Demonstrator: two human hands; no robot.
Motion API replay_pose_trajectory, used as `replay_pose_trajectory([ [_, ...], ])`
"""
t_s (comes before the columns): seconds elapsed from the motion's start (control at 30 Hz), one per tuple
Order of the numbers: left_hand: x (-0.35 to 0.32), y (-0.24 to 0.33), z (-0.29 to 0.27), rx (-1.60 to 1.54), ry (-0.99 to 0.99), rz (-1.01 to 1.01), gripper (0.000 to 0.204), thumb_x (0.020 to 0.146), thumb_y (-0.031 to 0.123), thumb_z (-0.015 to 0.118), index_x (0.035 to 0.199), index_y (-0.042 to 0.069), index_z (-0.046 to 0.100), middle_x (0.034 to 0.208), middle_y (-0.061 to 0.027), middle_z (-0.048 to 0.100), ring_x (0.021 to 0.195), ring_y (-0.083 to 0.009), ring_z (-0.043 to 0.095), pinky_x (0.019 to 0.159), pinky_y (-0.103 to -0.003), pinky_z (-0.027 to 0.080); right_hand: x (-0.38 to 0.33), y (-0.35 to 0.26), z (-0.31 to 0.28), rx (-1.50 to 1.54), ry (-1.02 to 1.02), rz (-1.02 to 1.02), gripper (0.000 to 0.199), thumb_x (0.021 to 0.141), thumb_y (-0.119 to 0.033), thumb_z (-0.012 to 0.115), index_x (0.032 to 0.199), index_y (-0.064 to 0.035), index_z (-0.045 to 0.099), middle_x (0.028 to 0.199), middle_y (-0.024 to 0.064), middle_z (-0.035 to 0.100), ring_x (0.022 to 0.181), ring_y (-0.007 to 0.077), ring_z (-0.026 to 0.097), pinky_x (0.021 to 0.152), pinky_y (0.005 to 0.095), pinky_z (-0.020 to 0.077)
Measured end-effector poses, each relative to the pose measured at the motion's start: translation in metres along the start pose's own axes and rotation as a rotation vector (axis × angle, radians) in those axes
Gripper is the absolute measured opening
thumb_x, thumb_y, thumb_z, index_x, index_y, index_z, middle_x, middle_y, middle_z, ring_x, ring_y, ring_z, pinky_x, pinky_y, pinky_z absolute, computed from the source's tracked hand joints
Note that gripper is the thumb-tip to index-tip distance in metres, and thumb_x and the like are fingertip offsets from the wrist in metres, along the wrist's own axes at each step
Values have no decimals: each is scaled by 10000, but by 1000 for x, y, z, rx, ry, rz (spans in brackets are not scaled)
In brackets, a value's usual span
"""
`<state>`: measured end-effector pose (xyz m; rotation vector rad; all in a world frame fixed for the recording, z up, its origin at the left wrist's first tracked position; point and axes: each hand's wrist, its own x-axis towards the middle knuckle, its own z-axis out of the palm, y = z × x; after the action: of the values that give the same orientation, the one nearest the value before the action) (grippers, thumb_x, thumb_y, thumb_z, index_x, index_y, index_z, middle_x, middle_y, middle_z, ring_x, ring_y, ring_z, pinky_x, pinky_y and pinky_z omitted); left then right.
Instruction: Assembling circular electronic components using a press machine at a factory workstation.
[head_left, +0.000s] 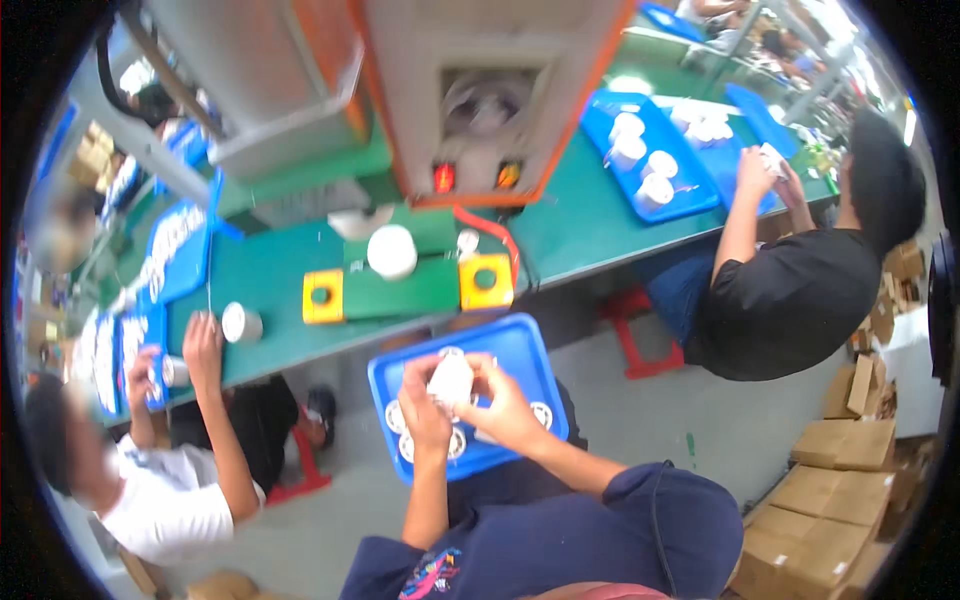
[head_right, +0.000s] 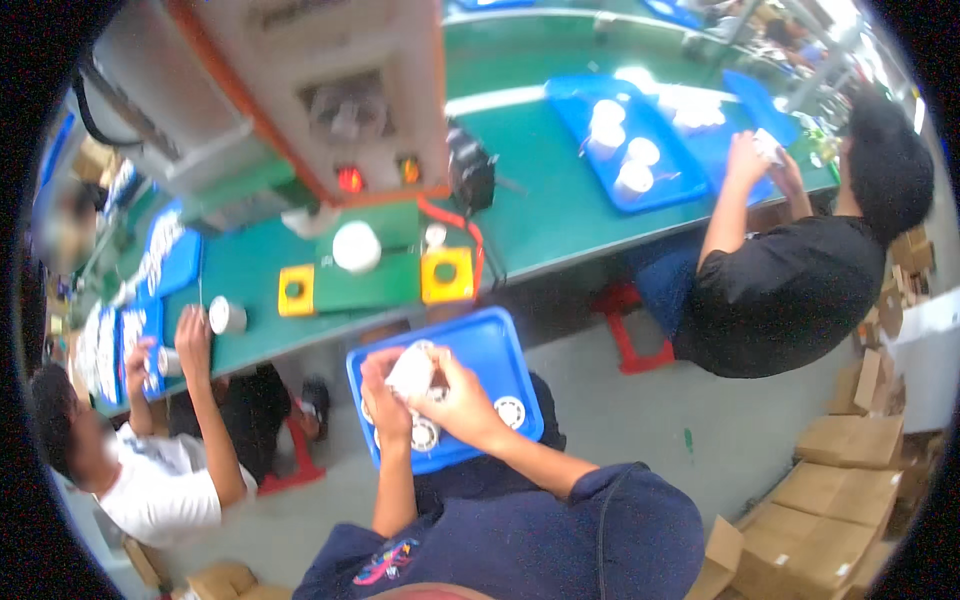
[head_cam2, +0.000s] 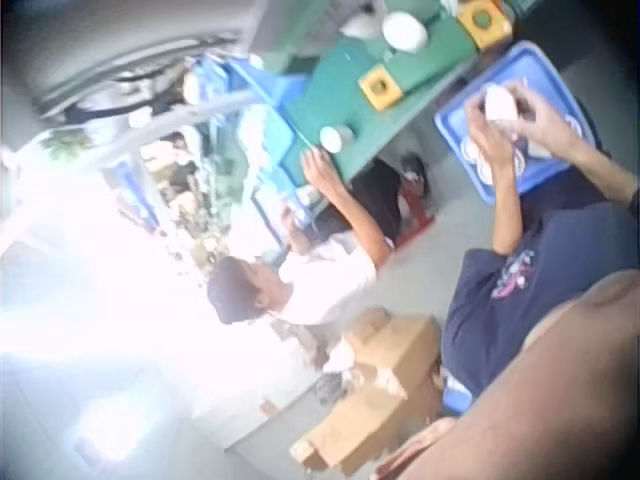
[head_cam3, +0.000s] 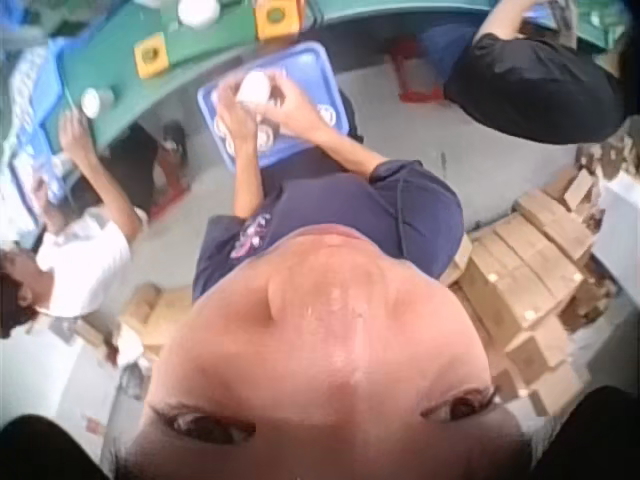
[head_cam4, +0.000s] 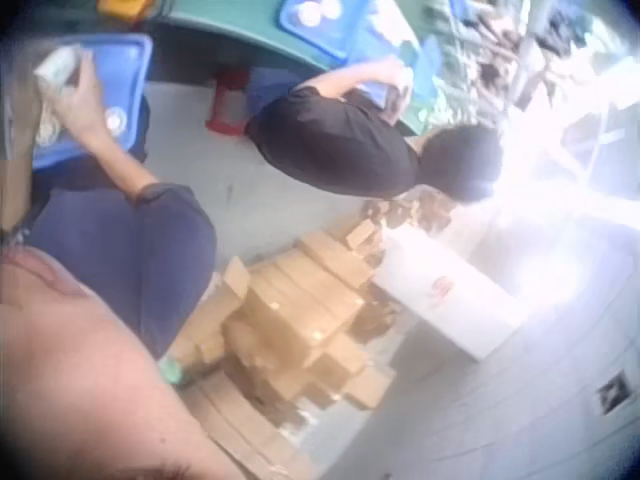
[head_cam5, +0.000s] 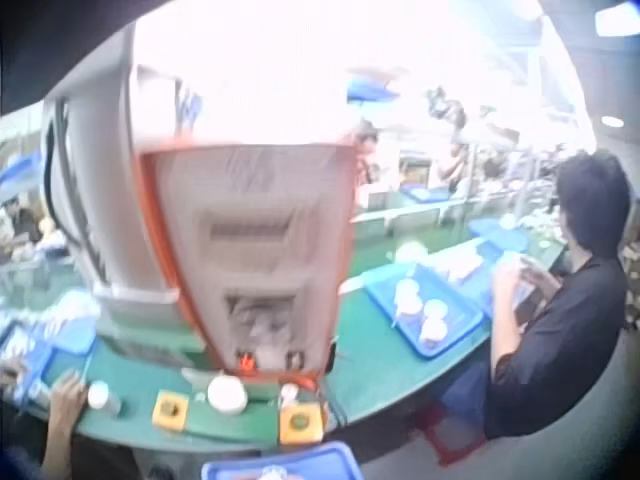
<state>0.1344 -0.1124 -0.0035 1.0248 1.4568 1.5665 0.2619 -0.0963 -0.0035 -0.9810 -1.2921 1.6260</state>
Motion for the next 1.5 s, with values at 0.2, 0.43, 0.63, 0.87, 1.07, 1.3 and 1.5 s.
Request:
replay_pose_trajectory([
  [0.2,11,-13,1,-49,-2,16,682,1100,566,299,1033,-23,635,928,-106,674,857,-189,645,786,-331,512,1,-12,-2,79,-5,66,524,916,-149,792,1341,2,523,1149,65,667,1044,130,652,912,310,545],
  [0.43,18,-14,-11,132,-47,1,644,1101,541,330,1012,-18,638,915,-92,645,867,-186,605,787,-341,478,13,3,-12,126,-89,106,515,933,-209,786,1308,30,525,1127,95,676,1035,136,648,892,302,538],
  [0.63,5,34,6,380,-214,151,591,1060,521,504,1290,-17,589,1171,-150,659,1094,-257,630,990,-379,475,8,-14,-28,469,-41,286,370,1017,-305,676,1249,-29,589,1140,48,674,995,111,646,847,264,521],
  [0.87,2,34,44,172,-454,139,722,833,253,821,1426,6,492,1433,-179,538,1328,-329,527,1138,-416,393,4,-30,-76,296,31,9,401,997,-335,703,1243,-30,618,1089,20,691,983,82,637,810,267,526],
  [1.07,14,31,91,194,-625,389,736,767,102,854,1413,29,509,1452,-200,542,1350,-383,521,1135,-450,414,-3,-70,-136,109,52,94,335,972,-296,686,1136,-4,685,1026,27,703,1001,94,648,864,268,525],
  [1.3,44,3,172,201,-496,487,715,769,112,835,1398,17,507,1335,-227,612,1217,-426,602,1004,-468,500,33,-84,-189,-20,295,-58,466,960,-231,723,1302,44,564,1181,134,674,1071,169,657,931,319,524],
  [1.5,93,9,244,51,-278,482,580,780,59,821,1246,-1,482,1101,-253,645,1030,-472,644,859,-531,518,94,-96,-205,-566,641,-358,509,935,-339,748,1206,78,639,1044,173,737,943,205,706,838,344,559],
])
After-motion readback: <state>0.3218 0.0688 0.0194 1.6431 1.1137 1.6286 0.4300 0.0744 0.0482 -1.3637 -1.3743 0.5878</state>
